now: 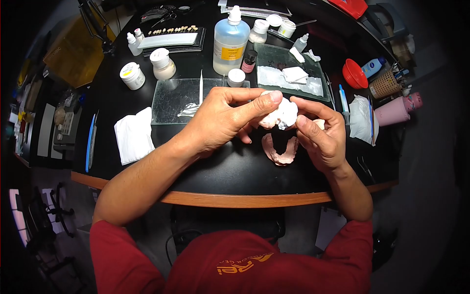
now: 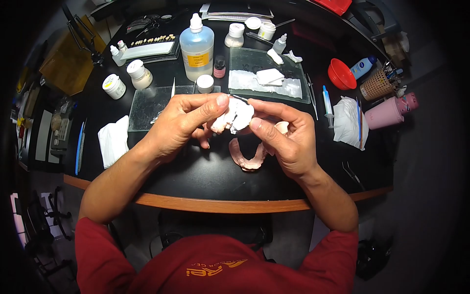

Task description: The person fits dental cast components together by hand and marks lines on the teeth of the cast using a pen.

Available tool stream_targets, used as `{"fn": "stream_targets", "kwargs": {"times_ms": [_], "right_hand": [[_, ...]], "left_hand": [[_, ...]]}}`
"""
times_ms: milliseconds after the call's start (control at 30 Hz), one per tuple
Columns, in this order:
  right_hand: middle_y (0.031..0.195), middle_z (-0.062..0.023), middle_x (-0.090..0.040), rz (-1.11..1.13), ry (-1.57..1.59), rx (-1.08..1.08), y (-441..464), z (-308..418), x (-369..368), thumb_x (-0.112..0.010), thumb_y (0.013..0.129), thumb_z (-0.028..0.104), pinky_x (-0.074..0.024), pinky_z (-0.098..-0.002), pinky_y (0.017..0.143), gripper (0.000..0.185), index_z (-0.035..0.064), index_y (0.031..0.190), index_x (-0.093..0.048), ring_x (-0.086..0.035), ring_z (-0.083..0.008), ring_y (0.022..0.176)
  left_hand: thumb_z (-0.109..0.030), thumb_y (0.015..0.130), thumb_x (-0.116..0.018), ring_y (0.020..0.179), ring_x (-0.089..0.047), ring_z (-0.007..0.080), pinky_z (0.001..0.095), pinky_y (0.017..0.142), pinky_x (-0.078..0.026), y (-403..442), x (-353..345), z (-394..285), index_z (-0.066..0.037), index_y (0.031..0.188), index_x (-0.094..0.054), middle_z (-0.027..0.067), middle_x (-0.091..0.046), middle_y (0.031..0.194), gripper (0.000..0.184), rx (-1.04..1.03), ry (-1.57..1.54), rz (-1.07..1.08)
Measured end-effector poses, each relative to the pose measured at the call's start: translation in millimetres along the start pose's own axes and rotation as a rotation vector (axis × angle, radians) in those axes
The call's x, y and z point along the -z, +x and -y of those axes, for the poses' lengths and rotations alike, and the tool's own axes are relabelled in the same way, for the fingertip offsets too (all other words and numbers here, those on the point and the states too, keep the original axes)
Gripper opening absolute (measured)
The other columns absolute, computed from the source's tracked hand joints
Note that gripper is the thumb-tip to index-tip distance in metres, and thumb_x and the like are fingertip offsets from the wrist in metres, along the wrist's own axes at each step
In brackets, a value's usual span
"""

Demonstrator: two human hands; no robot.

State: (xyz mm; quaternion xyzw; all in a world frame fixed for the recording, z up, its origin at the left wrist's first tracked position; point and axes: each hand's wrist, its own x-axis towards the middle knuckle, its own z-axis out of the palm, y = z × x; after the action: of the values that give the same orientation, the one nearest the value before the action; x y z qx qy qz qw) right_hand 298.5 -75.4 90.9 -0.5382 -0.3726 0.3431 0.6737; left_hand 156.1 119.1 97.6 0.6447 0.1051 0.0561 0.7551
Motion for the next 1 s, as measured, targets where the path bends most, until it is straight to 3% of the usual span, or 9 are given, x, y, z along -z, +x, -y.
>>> {"fn": "stream_targets", "kwargs": {"times_ms": [367,667,1000], "right_hand": [[0.103,-0.012,-0.075,-0.007,-0.051,-0.004,-0.2,1.5,-0.2,-0.07,0.096,0.005,-0.0437,-0.0173,0.051,0.034,-0.0027,0.129,-0.066,-0.062,-0.0043,0.07],[0.104,-0.0117,-0.074,0.047,0.11,-0.02,1.0,-2.2,5.7,-0.069,0.095,0.0,-0.0426,-0.0189,0.05,0.035,-0.0033,0.13,-0.066,-0.056,-0.0034,0.065],[0.106,-0.0139,-0.074,0.047,0.146,-0.049,1.5,-0.7,2.8,-0.068,0.093,-0.002,-0.0399,-0.0182,0.049,0.034,-0.0034,0.127,-0.067,-0.057,-0.0033,0.064]], "left_hand": [[-0.052,0.1,-0.063,0.064,-0.058,0.0054,0.0196,0.052,-0.05,0.1,0.7,0.3,-0.002,0.121,-0.073,0.0008,-0.063,0.08,0.055,0.008,0.026,-0.009],[-0.041,0.097,-0.071,0.071,-0.06,0.0042,0.0197,0.055,-0.049,1.8,2.1,7.2,-0.002,0.127,-0.071,0.002,-0.07,0.089,0.049,-0.072,0.061,-0.027],[-0.037,0.098,-0.069,0.072,-0.061,0.005,0.0201,0.056,-0.05,-1.7,0.3,0.6,-0.001,0.129,-0.069,0.0024,-0.07,0.091,0.047,-0.107,0.002,0.025]]}}
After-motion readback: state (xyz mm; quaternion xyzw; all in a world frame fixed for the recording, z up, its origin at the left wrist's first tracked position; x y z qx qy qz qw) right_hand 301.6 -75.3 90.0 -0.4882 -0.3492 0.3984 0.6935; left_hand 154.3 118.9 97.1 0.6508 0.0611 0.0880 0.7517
